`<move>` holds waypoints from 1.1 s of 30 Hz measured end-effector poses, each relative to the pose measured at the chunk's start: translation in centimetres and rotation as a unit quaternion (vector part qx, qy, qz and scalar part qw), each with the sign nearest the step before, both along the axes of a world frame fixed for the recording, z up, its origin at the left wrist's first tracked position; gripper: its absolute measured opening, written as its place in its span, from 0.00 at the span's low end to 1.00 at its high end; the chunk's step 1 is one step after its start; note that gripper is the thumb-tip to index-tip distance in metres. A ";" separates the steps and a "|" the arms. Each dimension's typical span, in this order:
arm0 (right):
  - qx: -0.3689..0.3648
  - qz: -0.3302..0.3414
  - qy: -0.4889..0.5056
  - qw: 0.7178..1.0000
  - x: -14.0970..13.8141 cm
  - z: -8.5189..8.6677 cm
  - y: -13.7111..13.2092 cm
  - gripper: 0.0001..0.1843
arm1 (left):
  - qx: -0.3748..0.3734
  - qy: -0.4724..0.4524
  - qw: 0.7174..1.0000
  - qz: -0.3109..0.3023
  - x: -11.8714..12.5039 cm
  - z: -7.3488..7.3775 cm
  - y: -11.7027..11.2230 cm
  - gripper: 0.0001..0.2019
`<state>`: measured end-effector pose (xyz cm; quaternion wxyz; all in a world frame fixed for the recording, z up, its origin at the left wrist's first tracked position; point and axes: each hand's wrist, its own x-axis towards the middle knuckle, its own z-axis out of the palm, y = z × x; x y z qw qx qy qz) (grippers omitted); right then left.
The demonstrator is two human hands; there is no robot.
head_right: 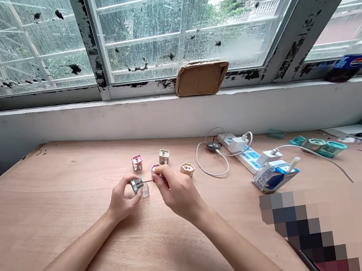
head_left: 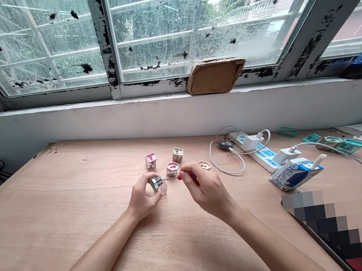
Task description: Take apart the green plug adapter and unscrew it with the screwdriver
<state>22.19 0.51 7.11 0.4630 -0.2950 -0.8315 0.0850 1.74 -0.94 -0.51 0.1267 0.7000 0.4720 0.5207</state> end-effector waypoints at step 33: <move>0.002 0.006 -0.032 0.999 0.3 0.6 -0.1 0.08 | 0.015 -0.005 1.000 0.004 -0.1 0.1 0.1 0.13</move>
